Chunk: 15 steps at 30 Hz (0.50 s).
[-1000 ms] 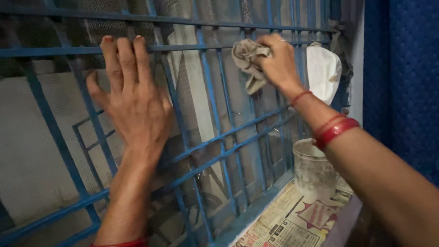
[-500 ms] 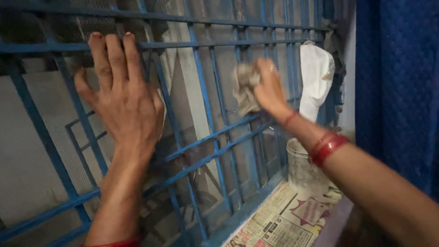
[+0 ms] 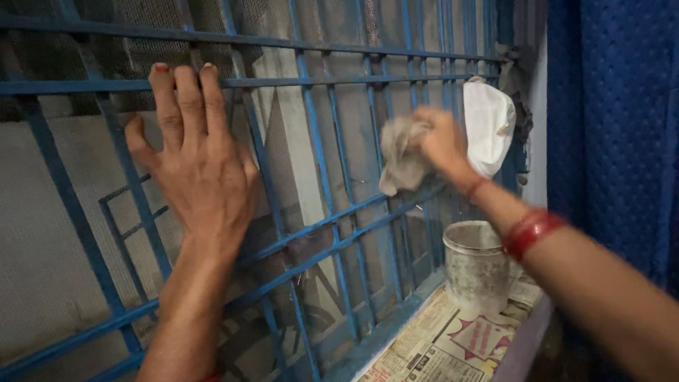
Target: The person wipes a blue metal window grille with a cloth. The person uses one hand to hold the grille and the other to wipe the bars, moving methodically across the surface.
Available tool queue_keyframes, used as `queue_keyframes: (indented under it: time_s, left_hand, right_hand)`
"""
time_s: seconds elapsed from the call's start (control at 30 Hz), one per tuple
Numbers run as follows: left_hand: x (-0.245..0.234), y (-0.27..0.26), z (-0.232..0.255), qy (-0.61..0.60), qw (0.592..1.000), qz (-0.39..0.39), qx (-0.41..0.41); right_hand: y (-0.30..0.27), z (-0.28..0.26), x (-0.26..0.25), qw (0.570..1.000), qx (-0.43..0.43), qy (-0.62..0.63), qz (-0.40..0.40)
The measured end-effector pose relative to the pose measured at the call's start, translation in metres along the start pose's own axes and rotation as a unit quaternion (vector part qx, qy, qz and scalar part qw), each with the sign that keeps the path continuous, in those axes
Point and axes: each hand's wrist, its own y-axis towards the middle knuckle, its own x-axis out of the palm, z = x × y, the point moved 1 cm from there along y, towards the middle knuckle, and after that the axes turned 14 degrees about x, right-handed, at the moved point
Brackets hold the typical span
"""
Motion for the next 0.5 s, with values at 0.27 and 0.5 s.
queue_keyframes:
  time_s: [0.27, 0.5]
  left_hand:
    - [0.002, -0.001, 0.001, 0.000, 1.000, -0.013, -0.008]
    - [0.000, 0.001, 0.000, -0.029, 1.000, -0.002, -0.004]
  right_hand:
    - [0.052, 0.015, 0.043, 0.988, -0.008, 0.041, 0.146]
    - [-0.044, 0.077, 0.045, 0.997, -0.037, -0.035, 0.066]
